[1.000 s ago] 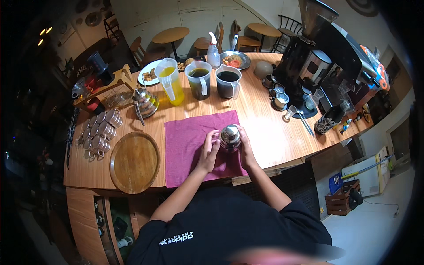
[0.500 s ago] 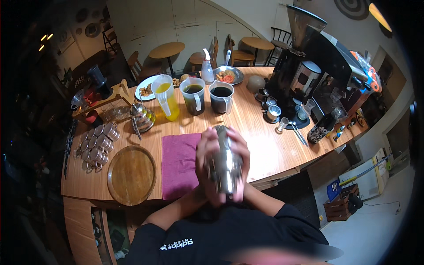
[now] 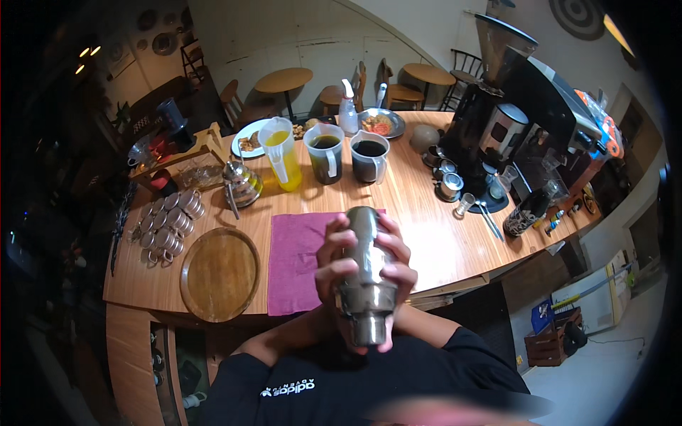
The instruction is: Prepare a shaken beverage by mixing liquid and ice in a shaker and pouring into glasses.
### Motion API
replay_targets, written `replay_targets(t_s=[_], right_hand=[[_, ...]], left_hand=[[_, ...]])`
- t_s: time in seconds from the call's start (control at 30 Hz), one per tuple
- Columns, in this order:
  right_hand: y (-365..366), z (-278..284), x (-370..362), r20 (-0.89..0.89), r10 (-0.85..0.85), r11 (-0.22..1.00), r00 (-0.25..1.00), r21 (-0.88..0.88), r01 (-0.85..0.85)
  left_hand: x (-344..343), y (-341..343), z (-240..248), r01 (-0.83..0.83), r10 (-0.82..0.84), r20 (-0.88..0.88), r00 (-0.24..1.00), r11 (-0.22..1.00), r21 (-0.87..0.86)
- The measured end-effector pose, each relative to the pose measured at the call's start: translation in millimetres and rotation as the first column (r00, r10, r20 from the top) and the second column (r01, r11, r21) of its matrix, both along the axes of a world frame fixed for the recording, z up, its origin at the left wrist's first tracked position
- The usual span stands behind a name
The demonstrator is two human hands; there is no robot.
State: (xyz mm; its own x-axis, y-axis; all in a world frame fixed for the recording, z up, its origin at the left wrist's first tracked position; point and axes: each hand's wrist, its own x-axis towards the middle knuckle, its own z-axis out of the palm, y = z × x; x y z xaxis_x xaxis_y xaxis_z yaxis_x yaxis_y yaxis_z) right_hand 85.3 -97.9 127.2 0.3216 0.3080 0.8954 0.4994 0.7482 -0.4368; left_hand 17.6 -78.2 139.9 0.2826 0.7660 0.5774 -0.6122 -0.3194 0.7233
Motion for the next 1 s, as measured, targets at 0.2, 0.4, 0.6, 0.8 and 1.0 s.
replay_targets(t_s=[0.2, 0.4, 0.6, 0.8, 1.0], right_hand=[[3.8, 4.1, -4.8, -0.094, 0.117, 0.993, 0.989, 0.042, -0.113], [1.2, 10.7, -3.0, -0.2, 0.216, 0.956, 0.956, -0.153, -0.249], [23.3, 9.1, -30.1, 0.022, 0.034, 0.976, 0.999, 0.213, -0.037], [21.2, -12.4, -14.7, -0.575, 0.245, 0.767, 0.78, -0.378, -0.519], [37.6, -51.1, -13.8, -0.234, 0.265, 0.675, 0.935, -0.647, -0.354]], left_hand=[[-10.2, 16.7, -27.3, -0.281, 0.309, -0.052, 0.95, 0.914, 0.292], [-18.5, 8.7, -19.0, -0.298, 0.329, -0.059, 0.942, 0.906, 0.302], [-7.4, -0.2, -18.3, -0.499, 0.395, 0.306, 0.866, 0.717, 0.487], [-24.6, 21.6, -31.5, -0.267, 0.23, -0.168, 0.958, 0.932, -0.244], [-52.9, 40.6, -77.4, -0.184, 0.147, -0.112, 0.983, 0.849, -0.496]])
